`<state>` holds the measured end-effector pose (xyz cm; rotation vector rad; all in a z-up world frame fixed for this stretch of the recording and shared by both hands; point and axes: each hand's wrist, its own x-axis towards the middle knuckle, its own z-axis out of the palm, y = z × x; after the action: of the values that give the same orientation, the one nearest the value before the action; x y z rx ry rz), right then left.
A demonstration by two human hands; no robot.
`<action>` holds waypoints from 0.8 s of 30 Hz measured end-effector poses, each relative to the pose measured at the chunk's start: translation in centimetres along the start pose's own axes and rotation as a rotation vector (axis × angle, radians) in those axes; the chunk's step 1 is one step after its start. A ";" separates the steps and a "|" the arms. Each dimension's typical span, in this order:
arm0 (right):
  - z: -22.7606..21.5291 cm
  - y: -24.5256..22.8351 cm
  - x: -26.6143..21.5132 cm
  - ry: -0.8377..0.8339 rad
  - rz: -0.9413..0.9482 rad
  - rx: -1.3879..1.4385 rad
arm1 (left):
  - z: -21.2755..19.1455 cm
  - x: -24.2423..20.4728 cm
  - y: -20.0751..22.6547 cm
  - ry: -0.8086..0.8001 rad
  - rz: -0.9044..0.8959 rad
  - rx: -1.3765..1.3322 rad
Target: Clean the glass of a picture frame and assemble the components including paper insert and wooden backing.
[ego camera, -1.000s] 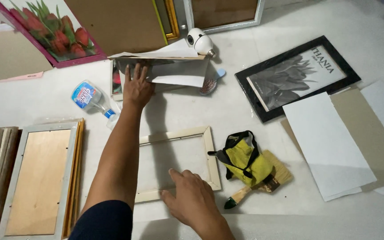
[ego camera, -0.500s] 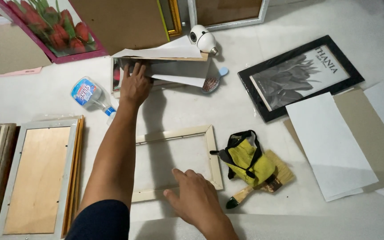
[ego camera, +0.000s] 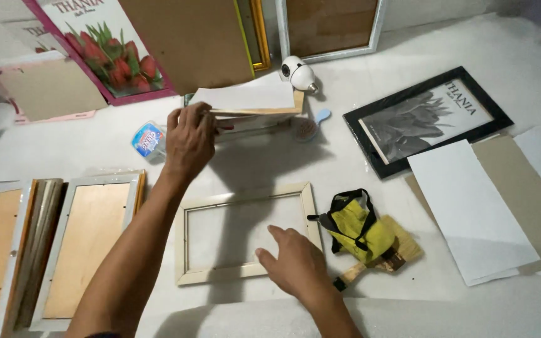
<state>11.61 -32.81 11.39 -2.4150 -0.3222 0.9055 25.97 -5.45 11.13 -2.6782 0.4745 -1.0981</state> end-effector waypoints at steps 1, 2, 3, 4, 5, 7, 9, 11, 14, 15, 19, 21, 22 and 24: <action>-0.4 -0.2 -0.2 0.003 -0.008 0.000 | -2.3 -0.3 0.9 0.003 0.002 0.008; -0.9 -0.4 -0.5 0.028 0.022 0.099 | -4.7 -0.8 1.8 0.072 -0.030 -0.042; -1.3 -0.6 -0.8 0.051 0.053 0.198 | -7.2 -1.3 2.7 0.141 -0.060 -0.092; -0.8 0.0 -0.5 0.050 0.042 0.196 | -6.7 -3.7 2.4 0.143 -0.061 -0.080; -0.2 0.6 -0.2 0.209 -0.056 0.396 | -6.2 -6.3 2.1 0.166 -0.076 -0.085; -0.3 0.5 -0.5 0.358 -0.170 0.594 | -8.1 -9.4 2.8 0.191 -0.096 -0.078; -1.3 -0.7 -1.8 0.197 0.050 1.117 | -12.9 -10.7 5.0 0.219 -0.101 -0.215; -2.7 -1.3 -3.4 0.111 0.021 1.206 | -15.3 -12.6 6.4 0.230 -0.073 -0.218; -3.4 -0.3 -3.3 -0.021 -0.015 1.314 | -17.4 -15.7 7.9 0.225 -0.039 -0.245; -3.5 0.4 -2.9 -0.058 -0.026 1.335 | -17.9 -16.7 8.4 0.215 -0.031 -0.272; -1.9 0.9 -3.3 0.111 0.017 1.314 | -17.9 -20.1 8.9 0.130 -0.016 -0.203; -0.7 1.9 -2.3 0.223 0.064 1.130 | -17.1 -21.5 9.2 0.121 -0.062 -0.192; -0.3 2.0 -2.1 0.222 0.061 1.126 | -17.4 -21.7 9.6 0.123 -0.065 -0.188; 0.4 2.3 -1.6 0.269 0.097 0.953 | -17.7 -21.9 10.6 0.094 -0.119 -0.214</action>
<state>10.18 -35.16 10.70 -1.6232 0.2839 0.5615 -3.52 -8.43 6.19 -2.8814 0.4782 -1.2781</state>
